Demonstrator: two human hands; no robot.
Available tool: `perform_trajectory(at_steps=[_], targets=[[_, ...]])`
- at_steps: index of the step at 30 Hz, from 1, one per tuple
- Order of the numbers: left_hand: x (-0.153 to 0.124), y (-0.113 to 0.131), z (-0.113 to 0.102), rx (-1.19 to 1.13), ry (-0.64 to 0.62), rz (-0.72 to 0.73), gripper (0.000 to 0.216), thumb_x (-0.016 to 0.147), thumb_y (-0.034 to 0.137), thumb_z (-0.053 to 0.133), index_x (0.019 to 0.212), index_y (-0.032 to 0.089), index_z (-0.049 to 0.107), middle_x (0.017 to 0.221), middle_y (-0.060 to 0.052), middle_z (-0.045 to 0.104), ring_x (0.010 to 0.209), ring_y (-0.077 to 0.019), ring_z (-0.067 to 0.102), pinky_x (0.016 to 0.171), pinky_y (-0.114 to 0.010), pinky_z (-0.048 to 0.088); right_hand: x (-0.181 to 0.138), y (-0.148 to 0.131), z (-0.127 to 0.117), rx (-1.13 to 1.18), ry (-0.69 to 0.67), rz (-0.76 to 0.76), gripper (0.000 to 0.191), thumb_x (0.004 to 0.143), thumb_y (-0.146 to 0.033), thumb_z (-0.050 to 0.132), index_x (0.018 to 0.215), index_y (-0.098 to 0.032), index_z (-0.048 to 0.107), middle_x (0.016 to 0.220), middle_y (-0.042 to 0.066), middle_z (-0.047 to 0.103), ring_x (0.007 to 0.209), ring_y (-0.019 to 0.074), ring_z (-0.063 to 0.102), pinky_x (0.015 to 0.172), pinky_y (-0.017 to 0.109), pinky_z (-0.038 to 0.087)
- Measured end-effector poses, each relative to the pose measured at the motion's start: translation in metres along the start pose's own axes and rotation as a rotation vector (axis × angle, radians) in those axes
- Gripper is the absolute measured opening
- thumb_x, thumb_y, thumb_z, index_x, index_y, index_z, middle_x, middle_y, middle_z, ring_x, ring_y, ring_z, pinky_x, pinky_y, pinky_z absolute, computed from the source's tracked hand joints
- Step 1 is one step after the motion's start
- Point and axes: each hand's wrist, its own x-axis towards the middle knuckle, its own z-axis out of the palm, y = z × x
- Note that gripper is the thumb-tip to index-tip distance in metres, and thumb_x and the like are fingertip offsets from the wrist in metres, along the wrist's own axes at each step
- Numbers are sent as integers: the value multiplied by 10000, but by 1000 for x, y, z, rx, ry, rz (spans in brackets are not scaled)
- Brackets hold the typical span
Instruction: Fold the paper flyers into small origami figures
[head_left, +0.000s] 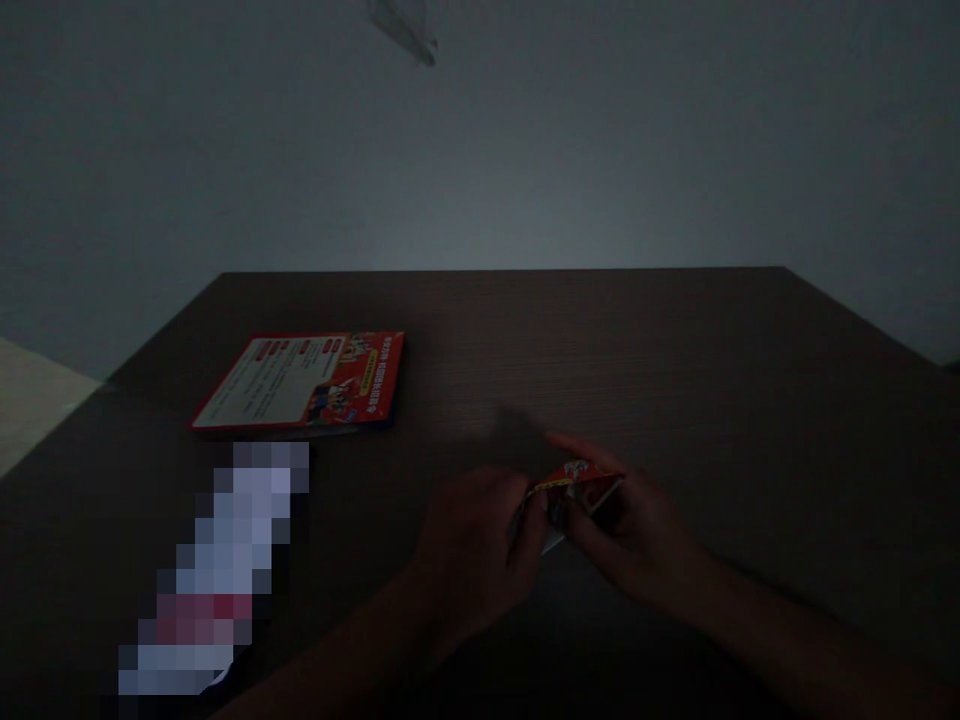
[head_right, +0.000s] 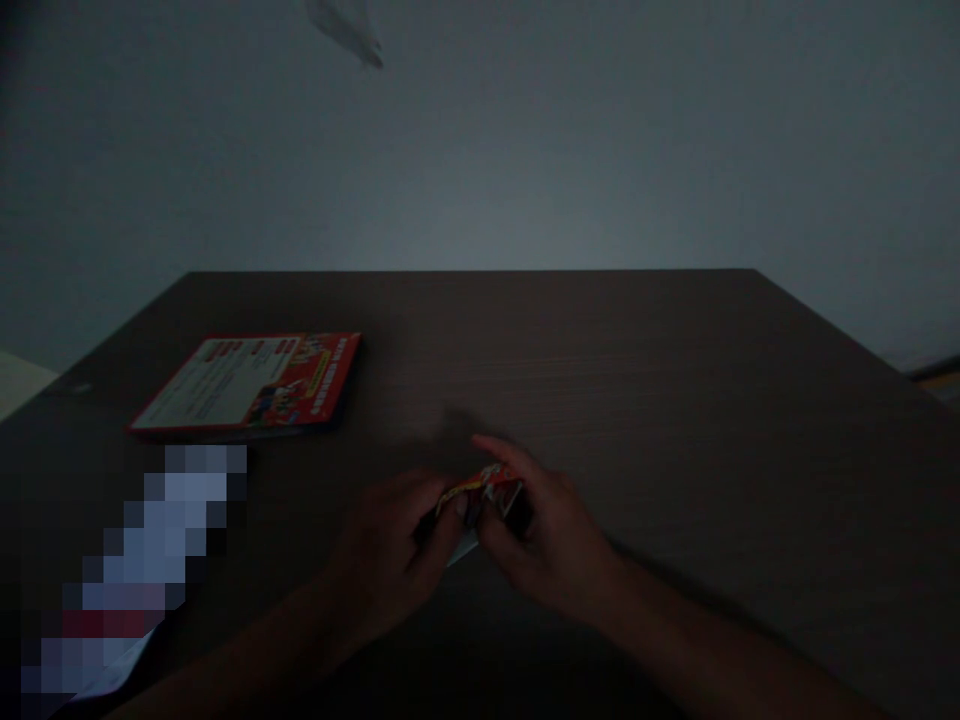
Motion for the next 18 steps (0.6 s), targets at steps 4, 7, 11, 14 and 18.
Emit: perform_trajectory(at_steps=[4,7,11,14,18], targets=[[1,-1,3,19,64,36,217,882,209,430,726,157,571,621,-13,559,544,-125,504,516,-247,329,3,-2,1,21,-49,55,537,815,-143,509,1333,-205,384,668,-30,596,487,94,487,444,207,395],[0,-2,5,27,98,55,209,878,197,441,727,155,578,620,-13,571,544,-127,513,521,-251,332,2,-5,0,37,-54,87,562,799,-143,512,1341,-212,382,683,-18,612,480,98,489,436,213,392],[-1,-1,5,18,109,34,200,879,196,443,746,157,588,649,-22,598,576,-134,543,535,-249,350,1,-4,-1,87,-59,118,581,802,-153,518,1354,-247,363,760,1,643,518,109,528,459,223,425],[0,0,5,-6,111,12,198,876,201,444,740,161,582,643,-20,589,578,-133,543,538,-245,357,1,-2,-1,92,-58,115,571,816,-171,526,1353,-274,361,761,-8,641,525,111,538,465,222,436],[-1,1,4,-59,83,-45,192,881,211,439,775,151,587,683,-32,597,620,-141,560,568,-248,385,2,-4,-1,81,-43,92,552,806,-148,535,1329,-256,393,781,-3,647,568,117,567,503,227,465]])
